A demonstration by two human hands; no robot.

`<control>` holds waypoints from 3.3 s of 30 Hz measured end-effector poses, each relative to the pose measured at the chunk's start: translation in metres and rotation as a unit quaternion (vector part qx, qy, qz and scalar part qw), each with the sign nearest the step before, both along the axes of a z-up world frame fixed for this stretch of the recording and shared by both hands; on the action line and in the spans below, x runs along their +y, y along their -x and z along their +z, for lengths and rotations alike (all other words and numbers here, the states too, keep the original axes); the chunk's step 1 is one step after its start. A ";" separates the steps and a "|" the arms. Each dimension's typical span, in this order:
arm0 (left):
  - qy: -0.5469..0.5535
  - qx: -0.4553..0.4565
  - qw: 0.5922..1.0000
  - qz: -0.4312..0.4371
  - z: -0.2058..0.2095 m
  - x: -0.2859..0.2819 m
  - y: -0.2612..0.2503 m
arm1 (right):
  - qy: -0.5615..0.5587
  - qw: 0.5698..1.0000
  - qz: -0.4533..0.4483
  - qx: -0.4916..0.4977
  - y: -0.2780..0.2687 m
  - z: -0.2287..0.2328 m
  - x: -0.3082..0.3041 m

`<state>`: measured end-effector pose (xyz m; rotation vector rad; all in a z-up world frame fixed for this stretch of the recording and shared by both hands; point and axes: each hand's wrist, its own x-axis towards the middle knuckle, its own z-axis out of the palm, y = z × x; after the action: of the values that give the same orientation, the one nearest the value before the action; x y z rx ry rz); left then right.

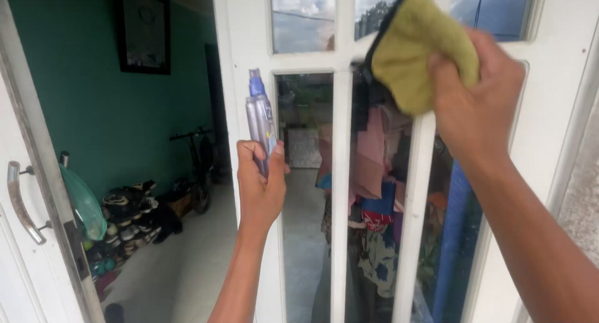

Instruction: Cleaning the glass panes of a door using a spray bottle and a cloth.

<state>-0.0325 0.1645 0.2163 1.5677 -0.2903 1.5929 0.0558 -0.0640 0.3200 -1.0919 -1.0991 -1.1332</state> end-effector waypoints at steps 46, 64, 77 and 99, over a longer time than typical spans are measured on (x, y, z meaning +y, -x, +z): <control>-0.116 -0.278 0.919 0.253 0.200 0.110 -0.095 | 0.027 0.735 -0.566 -0.373 -0.037 0.152 0.174; -0.127 -0.250 0.919 0.278 0.189 0.111 -0.095 | 0.422 0.603 -0.663 -0.136 0.032 0.114 0.141; -0.148 -0.239 0.909 0.307 0.188 0.116 -0.099 | 0.415 0.613 -0.668 -0.074 0.023 0.109 0.143; -0.107 -0.218 0.926 0.288 0.191 0.107 -0.092 | -0.049 0.792 -0.508 -0.335 -0.062 0.220 0.202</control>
<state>0.0598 0.2711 0.4068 1.5253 -0.2591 2.4505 0.1180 0.1380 0.5397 -1.2531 -0.9088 -2.5614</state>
